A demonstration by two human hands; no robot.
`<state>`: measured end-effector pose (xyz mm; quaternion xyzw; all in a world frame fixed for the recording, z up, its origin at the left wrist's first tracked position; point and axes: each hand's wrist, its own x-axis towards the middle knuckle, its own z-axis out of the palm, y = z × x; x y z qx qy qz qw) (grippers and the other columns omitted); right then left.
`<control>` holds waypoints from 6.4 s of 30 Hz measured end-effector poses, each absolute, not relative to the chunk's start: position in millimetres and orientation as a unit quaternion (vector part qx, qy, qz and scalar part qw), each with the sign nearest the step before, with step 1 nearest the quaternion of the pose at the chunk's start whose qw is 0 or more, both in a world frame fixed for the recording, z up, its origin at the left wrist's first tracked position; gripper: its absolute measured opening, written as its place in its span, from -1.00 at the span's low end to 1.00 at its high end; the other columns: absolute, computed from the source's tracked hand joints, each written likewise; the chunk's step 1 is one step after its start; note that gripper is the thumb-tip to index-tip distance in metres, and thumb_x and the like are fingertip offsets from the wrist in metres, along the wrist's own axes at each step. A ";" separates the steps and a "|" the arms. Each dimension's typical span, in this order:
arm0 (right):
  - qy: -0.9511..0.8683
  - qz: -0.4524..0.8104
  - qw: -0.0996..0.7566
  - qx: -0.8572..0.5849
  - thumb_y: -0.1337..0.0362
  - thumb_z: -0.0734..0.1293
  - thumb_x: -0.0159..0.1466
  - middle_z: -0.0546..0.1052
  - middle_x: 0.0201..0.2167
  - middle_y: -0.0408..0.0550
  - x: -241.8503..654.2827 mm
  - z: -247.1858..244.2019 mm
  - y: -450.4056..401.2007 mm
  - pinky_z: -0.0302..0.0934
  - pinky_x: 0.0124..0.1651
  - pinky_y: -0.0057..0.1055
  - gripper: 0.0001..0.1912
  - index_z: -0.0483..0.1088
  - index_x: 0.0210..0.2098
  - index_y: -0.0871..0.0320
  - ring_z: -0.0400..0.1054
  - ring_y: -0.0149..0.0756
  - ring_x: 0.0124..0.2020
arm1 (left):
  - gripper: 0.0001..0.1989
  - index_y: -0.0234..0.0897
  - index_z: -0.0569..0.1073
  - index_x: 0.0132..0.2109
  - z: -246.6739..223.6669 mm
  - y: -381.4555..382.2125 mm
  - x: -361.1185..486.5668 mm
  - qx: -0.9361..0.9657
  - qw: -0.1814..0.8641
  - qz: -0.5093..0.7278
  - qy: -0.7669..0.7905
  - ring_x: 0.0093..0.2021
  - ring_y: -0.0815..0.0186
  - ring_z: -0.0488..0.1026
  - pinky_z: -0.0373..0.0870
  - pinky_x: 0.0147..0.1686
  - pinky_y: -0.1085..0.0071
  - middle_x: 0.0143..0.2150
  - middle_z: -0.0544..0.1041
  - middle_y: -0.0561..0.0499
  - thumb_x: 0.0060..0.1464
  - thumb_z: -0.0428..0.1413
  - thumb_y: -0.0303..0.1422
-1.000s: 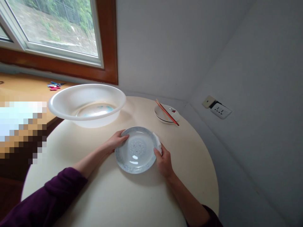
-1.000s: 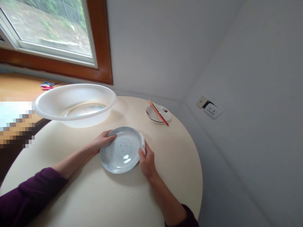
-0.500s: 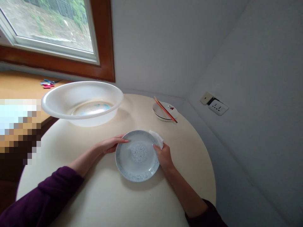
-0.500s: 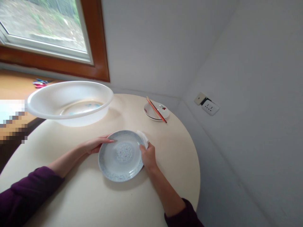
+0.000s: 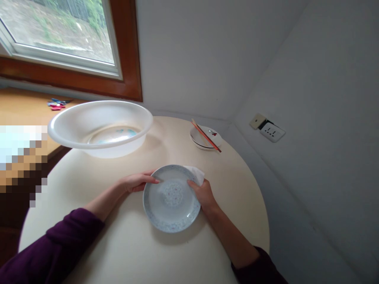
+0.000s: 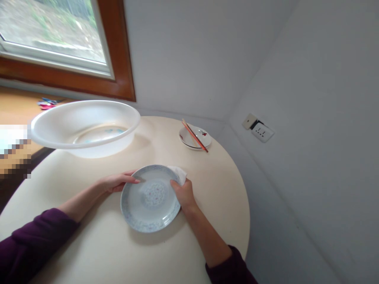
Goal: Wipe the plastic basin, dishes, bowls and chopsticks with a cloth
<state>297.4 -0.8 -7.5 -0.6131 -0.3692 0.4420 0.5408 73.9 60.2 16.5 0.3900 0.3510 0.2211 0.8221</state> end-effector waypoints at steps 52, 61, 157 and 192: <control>-0.376 0.436 0.522 -0.630 0.19 0.36 -0.11 0.56 -0.43 -0.01 297.3 -4.2 -1.3 0.29 -0.35 -0.36 -0.69 0.47 -0.40 0.27 0.42 -0.16 -0.37 | -0.47 -0.28 0.44 -0.02 13.1 61.9 71.8 0.443 0.804 0.190 0.349 -0.24 0.24 0.50 0.44 -0.26 0.47 -0.27 0.58 -0.01 -0.24 0.29 -0.43; -0.391 0.397 0.559 -0.614 -0.01 0.31 0.04 0.56 -0.39 0.01 305.1 -9.4 2.0 0.28 -0.28 -0.33 -0.55 0.48 -0.33 0.28 0.42 -0.15 -0.31 | -0.52 -0.30 0.44 -0.02 13.2 61.5 74.2 0.426 0.799 0.211 0.369 -0.30 0.30 0.52 0.45 -0.31 0.55 -0.37 0.58 0.01 -0.17 0.27 -0.41; -0.858 0.193 -0.031 -0.476 0.47 0.13 0.22 0.38 -0.33 -0.01 262.6 67.9 -47.5 0.01 -0.13 -0.30 -0.73 0.40 -0.51 0.21 0.18 -0.26 -0.24 | -0.50 -0.33 0.42 0.03 -1.7 65.5 81.0 0.397 0.827 0.237 0.320 -0.11 0.16 0.47 0.39 -0.10 0.33 -0.16 0.57 -0.11 -0.05 0.21 -0.19; -0.746 0.040 0.165 -0.644 0.25 0.05 0.32 0.45 -0.50 -0.04 272.3 37.5 -14.0 -0.02 -0.38 -0.40 -0.64 0.32 -0.51 0.17 0.27 -0.34 -0.48 | -0.53 -0.32 0.42 0.02 6.3 62.7 82.0 0.429 0.813 0.223 0.325 -0.10 0.18 0.47 0.40 -0.15 0.38 -0.13 0.56 -0.11 -0.02 0.19 -0.19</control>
